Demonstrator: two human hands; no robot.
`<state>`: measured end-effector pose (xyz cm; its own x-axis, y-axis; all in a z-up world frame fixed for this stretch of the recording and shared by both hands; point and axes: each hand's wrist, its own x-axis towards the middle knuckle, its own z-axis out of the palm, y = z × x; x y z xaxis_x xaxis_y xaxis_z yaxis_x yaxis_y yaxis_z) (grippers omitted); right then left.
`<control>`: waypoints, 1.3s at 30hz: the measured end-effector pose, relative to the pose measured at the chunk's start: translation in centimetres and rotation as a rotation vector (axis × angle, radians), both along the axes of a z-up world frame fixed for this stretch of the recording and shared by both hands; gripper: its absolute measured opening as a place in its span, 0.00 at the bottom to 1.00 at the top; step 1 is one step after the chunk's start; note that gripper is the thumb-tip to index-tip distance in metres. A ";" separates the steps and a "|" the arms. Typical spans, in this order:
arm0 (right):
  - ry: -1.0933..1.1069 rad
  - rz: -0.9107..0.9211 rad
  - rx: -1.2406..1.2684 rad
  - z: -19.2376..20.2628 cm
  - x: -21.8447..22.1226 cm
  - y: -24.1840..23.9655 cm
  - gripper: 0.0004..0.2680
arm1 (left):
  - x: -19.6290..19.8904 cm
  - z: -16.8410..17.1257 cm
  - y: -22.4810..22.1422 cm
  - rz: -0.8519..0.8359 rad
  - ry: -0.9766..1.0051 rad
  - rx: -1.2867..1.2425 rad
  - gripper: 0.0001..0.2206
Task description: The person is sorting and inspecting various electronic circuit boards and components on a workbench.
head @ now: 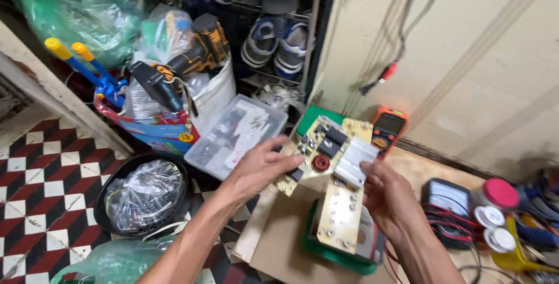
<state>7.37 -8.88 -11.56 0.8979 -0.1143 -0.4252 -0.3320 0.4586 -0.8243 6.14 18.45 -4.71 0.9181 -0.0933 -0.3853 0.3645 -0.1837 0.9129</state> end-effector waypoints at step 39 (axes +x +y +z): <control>0.047 0.455 -1.606 -6.8 -4.0 -12.7 0.47 | -3.4 -12.1 -5.8 0.303 0.558 -0.681 0.16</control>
<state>3.35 -21.55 -18.35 0.9688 -0.1822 -0.1678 -0.2280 -0.9209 -0.3163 2.74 12.66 -16.83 0.6382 -0.2484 -0.7287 0.7281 0.5022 0.4665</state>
